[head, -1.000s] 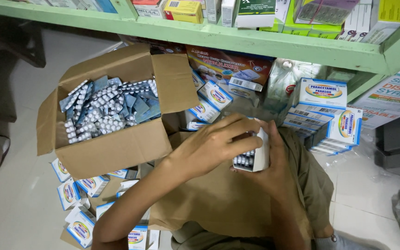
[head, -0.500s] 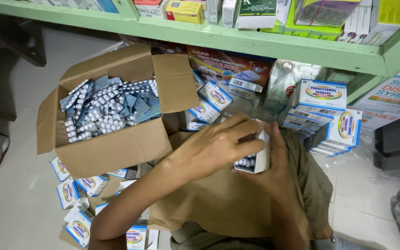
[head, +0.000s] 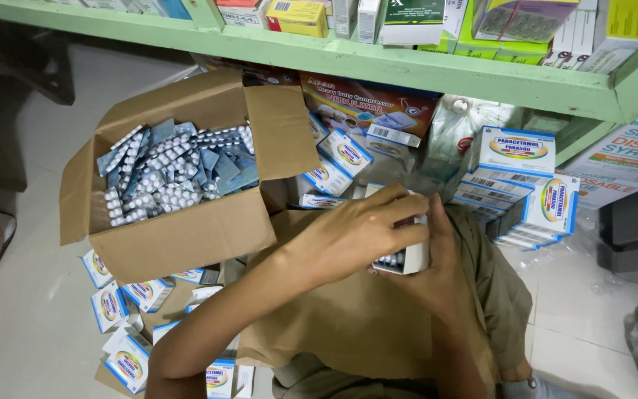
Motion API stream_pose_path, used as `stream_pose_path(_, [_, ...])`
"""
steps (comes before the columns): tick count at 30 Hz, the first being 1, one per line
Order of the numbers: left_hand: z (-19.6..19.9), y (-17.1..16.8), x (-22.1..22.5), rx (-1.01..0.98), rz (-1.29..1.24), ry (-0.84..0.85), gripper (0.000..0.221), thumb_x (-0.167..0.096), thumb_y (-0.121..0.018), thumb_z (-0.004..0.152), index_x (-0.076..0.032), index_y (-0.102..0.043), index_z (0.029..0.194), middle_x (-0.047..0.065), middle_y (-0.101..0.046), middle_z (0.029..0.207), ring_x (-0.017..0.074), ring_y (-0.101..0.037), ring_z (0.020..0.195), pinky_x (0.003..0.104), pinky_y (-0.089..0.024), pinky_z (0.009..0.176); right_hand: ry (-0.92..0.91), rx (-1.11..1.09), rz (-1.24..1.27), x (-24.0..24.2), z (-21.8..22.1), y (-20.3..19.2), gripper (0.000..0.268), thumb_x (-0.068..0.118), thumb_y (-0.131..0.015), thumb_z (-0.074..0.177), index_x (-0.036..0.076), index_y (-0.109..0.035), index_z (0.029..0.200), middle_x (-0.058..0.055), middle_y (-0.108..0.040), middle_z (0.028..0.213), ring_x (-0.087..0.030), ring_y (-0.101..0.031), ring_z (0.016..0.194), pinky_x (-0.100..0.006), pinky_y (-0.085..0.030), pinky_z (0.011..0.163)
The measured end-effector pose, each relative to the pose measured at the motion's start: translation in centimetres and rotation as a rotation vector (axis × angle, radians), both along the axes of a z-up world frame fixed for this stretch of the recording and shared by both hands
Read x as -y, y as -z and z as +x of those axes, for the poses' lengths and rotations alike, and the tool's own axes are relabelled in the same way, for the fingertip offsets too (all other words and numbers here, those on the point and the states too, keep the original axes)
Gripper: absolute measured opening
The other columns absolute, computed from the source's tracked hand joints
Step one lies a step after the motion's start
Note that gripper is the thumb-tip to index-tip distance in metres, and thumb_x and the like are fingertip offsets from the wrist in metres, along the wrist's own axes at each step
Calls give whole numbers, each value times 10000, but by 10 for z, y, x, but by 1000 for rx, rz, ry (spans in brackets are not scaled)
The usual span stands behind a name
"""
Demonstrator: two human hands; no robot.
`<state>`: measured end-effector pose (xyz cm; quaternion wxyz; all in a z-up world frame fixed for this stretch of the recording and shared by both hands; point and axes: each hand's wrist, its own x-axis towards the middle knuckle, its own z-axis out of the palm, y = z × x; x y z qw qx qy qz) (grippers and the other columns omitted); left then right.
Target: The person packs paracetamol blister packs into small cardboard boxes in a pharmacy setting.
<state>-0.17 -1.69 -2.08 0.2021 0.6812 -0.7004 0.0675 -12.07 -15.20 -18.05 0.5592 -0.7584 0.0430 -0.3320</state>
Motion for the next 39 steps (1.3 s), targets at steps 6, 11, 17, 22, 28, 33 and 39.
stream_pose_path(6, [0,-12,-4,-15,88,-21,335,31,-664,733,-61,-664,1055,84,-581,1248,320,-554,1261,392,-582,952,-142,24,83,6,0,0,1385,146,-988,560,4,-135,1642,-183,-384,1604,-271,-443,1459,-421,-421,1177])
stream_pose_path(11, [-4,-26,-6,-16,148,-48,368,40,-666,697,-53,-675,1053,99,-581,1246,335,-545,1251,381,-580,866,-170,-39,140,3,1,-10,1358,136,-986,563,-22,-149,1620,-191,-400,1594,-275,-452,1458,-415,-427,1171])
stream_pose_path(17, [-9,-17,-8,-9,107,-29,324,15,-680,736,-29,-660,1057,107,-575,1245,315,-549,1279,363,-585,915,29,-117,-265,5,0,-16,1385,174,-1022,454,-37,-212,1557,-232,-384,1566,-324,-419,1448,-435,-392,1156])
stream_pose_path(22, [-6,-4,-4,-23,111,-54,322,-2,-682,755,-26,-665,1076,105,-576,1249,303,-551,1256,379,-580,902,-46,23,-84,-5,-4,4,1379,207,-1005,545,-10,-169,1621,-223,-353,1632,-305,-434,1481,-417,-414,1187])
stream_pose_path(28, [-2,10,-5,71,16,-61,320,-35,-670,763,-29,-682,1083,77,-588,1276,266,-576,1277,370,-581,975,-189,-69,239,0,-1,-13,1395,162,-983,577,36,-93,1644,-180,-423,1572,-265,-511,1387,-413,-494,1090])
stream_pose_path(33, [-7,19,-8,181,-125,-108,278,-56,-676,846,-3,-687,1119,111,-623,1322,294,-608,1213,364,-557,948,-131,-3,94,-1,-5,-2,1364,95,-970,586,101,-120,1651,-178,-432,1563,-290,-515,1390,-432,-481,1120])
stream_pose_path(39, [-16,43,-20,128,-218,-182,431,-80,-652,868,11,-670,1289,122,-600,1352,288,-579,1290,391,-535,1087,-267,149,47,-2,0,-34,1302,42,-932,678,229,-116,1675,-188,-415,1624,-325,-493,1457,-454,-451,1196])
